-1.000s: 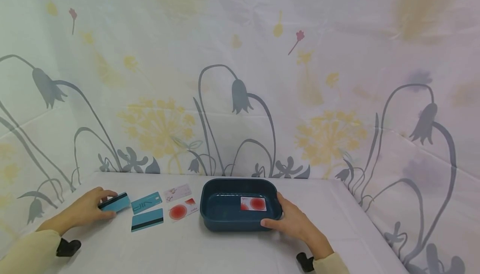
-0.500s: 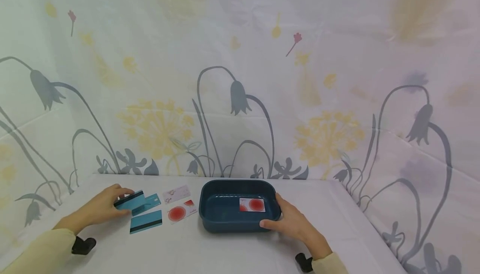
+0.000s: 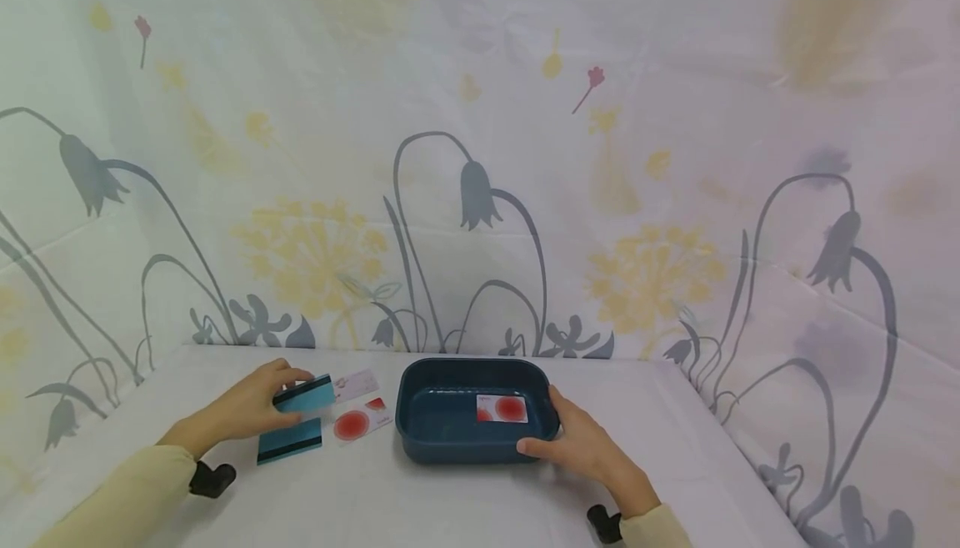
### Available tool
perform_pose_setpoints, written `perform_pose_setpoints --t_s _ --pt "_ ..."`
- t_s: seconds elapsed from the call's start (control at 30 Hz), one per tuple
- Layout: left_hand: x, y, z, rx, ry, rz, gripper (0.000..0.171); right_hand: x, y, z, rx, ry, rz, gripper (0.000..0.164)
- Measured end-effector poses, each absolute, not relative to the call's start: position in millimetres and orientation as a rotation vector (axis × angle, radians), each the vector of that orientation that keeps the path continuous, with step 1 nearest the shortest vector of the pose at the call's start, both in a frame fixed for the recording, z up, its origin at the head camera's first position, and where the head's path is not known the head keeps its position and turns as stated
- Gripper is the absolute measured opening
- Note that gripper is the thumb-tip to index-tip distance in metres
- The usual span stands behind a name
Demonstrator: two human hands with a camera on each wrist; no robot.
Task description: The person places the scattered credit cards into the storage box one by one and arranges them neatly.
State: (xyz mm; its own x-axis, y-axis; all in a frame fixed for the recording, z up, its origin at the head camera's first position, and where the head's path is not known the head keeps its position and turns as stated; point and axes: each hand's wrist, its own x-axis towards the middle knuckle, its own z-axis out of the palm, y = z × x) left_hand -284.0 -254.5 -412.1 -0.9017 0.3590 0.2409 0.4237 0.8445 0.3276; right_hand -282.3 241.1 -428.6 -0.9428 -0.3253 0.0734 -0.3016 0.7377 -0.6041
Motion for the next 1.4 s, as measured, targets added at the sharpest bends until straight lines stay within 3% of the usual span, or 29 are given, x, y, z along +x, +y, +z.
perform_pose_setpoints --t_s 0.43,1.4 --pt "-295.1 -202.9 -403.4 -0.747 -2.794 -0.597 0.051 -279.8 244.9 -429.6 -0.529 2.903 -0.988 0.102" --pt "-309.1 -146.1 -375.2 -0.937 -2.751 -0.585 0.056 -284.8 244.3 -430.4 -0.51 2.906 -0.962 0.105"
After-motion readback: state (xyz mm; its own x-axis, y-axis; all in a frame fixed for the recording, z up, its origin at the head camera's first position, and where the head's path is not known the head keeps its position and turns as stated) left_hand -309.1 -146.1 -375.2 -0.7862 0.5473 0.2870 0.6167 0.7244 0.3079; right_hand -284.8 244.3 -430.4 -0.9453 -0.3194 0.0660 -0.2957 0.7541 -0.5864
